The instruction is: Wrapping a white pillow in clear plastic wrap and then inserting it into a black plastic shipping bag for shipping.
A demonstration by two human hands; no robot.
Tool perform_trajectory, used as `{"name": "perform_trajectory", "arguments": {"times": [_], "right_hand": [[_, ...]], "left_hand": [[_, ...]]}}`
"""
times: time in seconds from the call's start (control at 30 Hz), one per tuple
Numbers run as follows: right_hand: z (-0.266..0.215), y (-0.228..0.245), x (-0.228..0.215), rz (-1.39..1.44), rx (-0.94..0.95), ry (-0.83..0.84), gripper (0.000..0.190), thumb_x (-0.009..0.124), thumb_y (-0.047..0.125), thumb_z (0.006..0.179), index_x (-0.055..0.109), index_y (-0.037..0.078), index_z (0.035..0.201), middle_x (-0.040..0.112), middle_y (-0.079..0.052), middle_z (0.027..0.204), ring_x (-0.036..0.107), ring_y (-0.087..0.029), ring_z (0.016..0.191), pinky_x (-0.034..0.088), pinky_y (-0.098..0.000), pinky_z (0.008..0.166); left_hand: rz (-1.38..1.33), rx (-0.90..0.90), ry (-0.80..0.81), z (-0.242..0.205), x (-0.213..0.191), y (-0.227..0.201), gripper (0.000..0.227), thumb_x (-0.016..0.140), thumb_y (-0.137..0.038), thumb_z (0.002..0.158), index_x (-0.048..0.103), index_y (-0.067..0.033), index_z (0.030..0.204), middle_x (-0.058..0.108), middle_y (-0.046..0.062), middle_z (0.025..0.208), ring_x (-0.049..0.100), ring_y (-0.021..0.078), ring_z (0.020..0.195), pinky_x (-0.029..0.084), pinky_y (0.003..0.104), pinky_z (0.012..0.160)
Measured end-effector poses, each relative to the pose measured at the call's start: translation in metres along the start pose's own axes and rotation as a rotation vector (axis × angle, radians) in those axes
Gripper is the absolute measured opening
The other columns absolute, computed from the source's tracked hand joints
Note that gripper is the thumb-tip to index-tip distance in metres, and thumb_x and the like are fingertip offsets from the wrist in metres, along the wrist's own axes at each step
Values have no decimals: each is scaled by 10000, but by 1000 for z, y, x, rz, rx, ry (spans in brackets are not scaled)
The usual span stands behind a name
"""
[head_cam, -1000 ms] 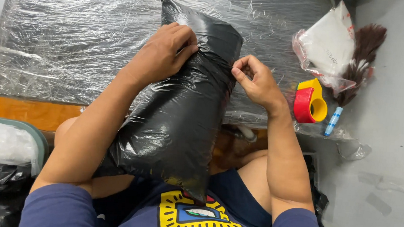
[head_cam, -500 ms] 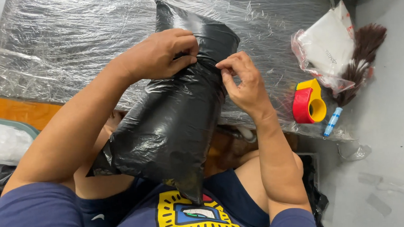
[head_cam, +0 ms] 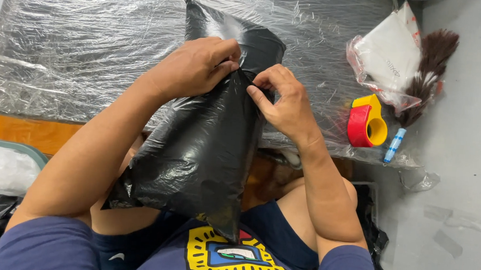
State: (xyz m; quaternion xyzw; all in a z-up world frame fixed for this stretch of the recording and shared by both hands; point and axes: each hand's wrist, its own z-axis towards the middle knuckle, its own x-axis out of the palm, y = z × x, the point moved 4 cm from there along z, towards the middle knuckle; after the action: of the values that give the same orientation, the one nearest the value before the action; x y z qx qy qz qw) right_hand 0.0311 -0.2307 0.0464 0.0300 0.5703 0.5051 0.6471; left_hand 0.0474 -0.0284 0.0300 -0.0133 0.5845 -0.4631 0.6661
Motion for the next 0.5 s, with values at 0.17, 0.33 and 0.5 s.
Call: {"name": "perform_trajectory", "arguments": {"times": [0.17,0.33,0.5], "right_hand": [[1,-5,-2,30,125,68,86,650,172,1020,635,120,952,650,29,880,595,-130,805,431,-287,650],[3,-8,-4,50,274,183,126,626,241,1025,629,129,968,630,56,852,501,-89,641,389,-268,553],[6,-12,0,97,350,284,153,597,278,1033,629,138,980,601,56,859,475,-82,664,395,-270,584]], "left_hand": [[6,23,5,1,1,2,126,557,-168,1098,479,-73,1067,615,134,825,571,357,737,421,454,657],[-2,35,12,2,2,0,128,543,-155,1081,485,-47,1043,647,160,852,595,389,750,427,479,650],[-12,80,8,5,1,0,107,567,-139,1019,500,-59,992,639,128,824,601,385,745,438,472,703]]}}
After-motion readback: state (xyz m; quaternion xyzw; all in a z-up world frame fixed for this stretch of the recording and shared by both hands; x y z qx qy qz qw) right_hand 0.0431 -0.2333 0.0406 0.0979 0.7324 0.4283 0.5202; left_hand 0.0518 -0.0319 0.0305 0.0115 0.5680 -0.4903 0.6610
